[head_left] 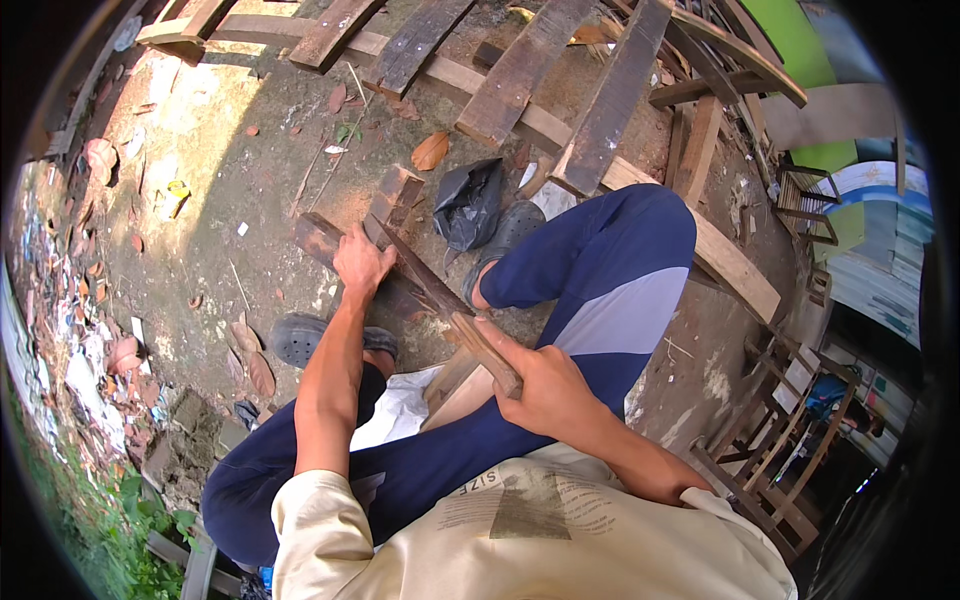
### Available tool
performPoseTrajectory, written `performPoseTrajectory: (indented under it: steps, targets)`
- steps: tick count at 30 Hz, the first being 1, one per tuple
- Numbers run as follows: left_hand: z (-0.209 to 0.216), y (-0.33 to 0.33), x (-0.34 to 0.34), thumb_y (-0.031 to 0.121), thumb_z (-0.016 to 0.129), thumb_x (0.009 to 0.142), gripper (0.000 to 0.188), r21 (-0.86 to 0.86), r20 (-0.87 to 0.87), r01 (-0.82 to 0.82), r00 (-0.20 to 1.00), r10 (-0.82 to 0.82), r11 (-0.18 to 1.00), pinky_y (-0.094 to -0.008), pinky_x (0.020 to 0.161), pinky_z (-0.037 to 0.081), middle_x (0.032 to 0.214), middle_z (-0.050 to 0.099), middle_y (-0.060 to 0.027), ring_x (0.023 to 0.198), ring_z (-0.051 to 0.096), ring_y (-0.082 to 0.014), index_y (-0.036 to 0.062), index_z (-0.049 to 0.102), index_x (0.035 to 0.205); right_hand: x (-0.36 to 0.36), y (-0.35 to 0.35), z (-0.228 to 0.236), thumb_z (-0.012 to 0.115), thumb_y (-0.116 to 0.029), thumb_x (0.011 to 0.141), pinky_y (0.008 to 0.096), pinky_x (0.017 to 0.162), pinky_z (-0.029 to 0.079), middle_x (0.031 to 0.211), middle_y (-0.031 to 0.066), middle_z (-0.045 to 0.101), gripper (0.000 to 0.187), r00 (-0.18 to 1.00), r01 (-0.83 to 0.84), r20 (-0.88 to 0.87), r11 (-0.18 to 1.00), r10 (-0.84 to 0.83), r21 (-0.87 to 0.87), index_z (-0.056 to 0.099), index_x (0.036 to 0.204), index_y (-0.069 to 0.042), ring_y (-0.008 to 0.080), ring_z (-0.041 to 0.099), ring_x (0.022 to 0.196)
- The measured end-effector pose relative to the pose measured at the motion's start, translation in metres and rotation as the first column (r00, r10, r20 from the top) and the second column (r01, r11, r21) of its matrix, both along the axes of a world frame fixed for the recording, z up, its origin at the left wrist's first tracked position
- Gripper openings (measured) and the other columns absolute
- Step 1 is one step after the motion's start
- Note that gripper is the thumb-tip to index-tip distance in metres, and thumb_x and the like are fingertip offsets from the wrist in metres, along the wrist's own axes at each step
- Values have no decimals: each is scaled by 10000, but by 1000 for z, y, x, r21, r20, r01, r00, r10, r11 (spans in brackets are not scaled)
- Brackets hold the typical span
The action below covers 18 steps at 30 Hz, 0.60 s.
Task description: The person sits on the ground and uses a hammer to strike a small wooden piece, then uses a saw to cut the wood. The person continues to hammer and saw the wood piece repeatedly.
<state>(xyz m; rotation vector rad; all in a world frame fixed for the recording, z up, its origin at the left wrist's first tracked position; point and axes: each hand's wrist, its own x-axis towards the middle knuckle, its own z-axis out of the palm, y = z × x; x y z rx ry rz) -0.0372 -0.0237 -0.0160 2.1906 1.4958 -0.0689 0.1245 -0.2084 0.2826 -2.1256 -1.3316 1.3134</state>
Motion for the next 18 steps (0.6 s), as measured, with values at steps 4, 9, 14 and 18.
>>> performPoseTrajectory:
  steps: [4,9,14,18]
  targets:
    - [-7,1,4,450,771,760,684,-27,-11,41,999,-41,999,-519,900,534,1099,689,-225,1088,644,-416,-20,554,1207,-13,60,-54,678,-120,752,512,731,577,847,315,688,704,993,23,111,999,-26,27,533,1438,-46,488,690,790]
    - [-12,1,-3,431,782,765,670,-16,25,-6,1000,6,1000,-513,910,531,1112,689,-219,1085,645,-412,-4,558,1222,-18,46,-41,664,-118,734,527,786,581,855,301,699,718,997,-16,78,999,18,-28,545,1440,-62,492,694,829]
    - [-4,-5,-1,439,795,754,658,30,14,5,1000,-5,1000,-503,906,537,1104,685,-214,1068,649,-402,-17,565,1170,-4,37,-7,653,-116,738,536,813,572,884,331,690,697,1000,16,27,1000,-15,-19,558,1426,-55,488,693,870]
    - [-13,1,12,431,809,742,652,-29,59,-23,998,24,999,-510,906,534,1085,683,-213,1073,647,-397,-15,566,1151,-18,99,-111,645,-110,736,546,819,566,892,346,678,669,993,63,99,998,-61,-12,573,1398,-42,500,683,865]
